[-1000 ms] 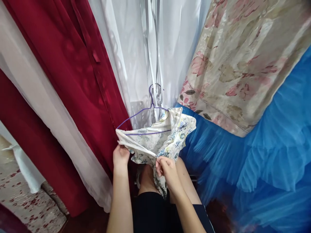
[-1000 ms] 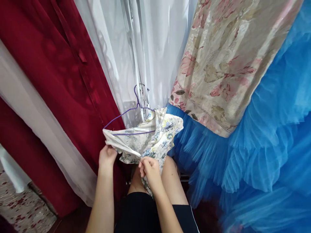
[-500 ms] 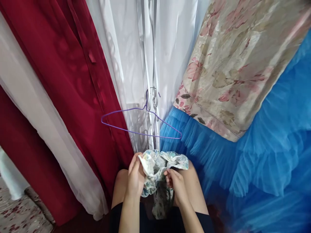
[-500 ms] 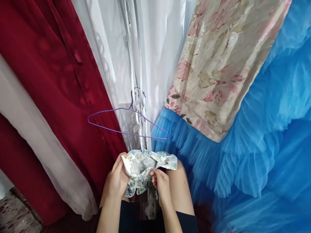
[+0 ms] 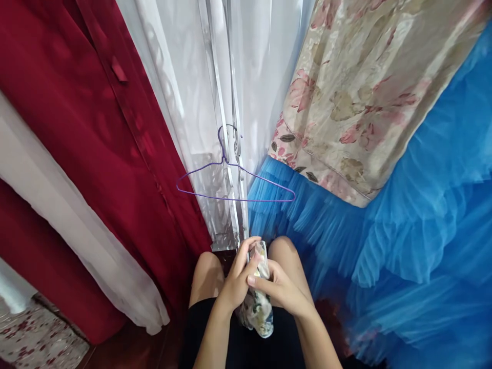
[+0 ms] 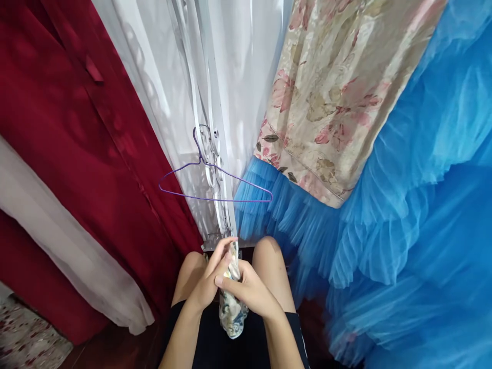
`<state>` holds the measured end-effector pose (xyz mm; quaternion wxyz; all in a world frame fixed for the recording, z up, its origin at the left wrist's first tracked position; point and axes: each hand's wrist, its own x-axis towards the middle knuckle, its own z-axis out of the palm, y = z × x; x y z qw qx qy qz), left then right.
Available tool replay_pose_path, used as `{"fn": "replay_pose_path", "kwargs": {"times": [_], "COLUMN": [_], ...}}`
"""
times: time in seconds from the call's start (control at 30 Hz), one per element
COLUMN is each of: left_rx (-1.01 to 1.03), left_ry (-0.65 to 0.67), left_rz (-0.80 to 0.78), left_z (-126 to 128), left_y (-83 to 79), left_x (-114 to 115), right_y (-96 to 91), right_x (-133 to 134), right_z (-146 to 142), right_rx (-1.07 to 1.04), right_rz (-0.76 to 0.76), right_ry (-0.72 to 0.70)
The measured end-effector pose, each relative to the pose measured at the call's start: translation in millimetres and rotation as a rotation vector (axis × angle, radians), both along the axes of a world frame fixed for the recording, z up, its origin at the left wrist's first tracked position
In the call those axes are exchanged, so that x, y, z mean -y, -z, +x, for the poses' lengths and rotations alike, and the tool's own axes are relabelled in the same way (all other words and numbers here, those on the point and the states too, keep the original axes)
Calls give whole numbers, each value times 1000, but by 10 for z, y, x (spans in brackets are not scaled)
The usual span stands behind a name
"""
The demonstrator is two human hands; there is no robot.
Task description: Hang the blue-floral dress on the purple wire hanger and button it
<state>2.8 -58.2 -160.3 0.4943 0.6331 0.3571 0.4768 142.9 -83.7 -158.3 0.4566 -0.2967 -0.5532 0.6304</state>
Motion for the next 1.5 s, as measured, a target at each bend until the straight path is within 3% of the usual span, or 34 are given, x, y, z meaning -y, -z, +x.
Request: {"fn": "replay_pose_path", "kwargs": {"times": [0.1,0.2,0.3,0.43,0.53,0.67,0.73,0.87,0.97,1.1,1.23,1.37,1.5], "left_rx": [-121,-336,-481,-387,-316,-469,-578,-634,-548,-520,-862,-1300,-1369], "left_ry": [137,217,148,-13,-97,-113,-94,-10,-107,-293,-368,-426,-651], "left_rz": [-9,114,243,232,210,361,478,579,548,571,644,582,465], "left_z": [-111,-263,-469,-835,-1055,-1042,-915,-697,-758,-1166,-1643,-1857,-1877], "left_y": [191,375,505,541,400,-7,-238,-595,-712,-701,-672,-760,-1000], "left_x": [45,60,18,-92,-173,-149,-73,57,35,-164,-442,-682,-905], "right_y": [-161,-353,-503,-629,-730,-933,-1052,-1218,-1219,-1175,-1219,-1343,-1463], "right_x": [30,36,-11,-159,-405,-1046,-1417,-1894,-1933,-1819,-1791,-1785,-1716], "right_z": [243,544,829,1156,1405,1596,1536,1115,746,528,662,854,909], "right_rx": [190,379,524,579,524,293,114,38,49,25,38,158,250], "right_rz": [61,95,93,104,145,154,62,15,-18,-34,-53,-70,-44], "right_ry": [-138,-232,-214,-146,7,335,381,304,158,17,-16,-72,-120]}}
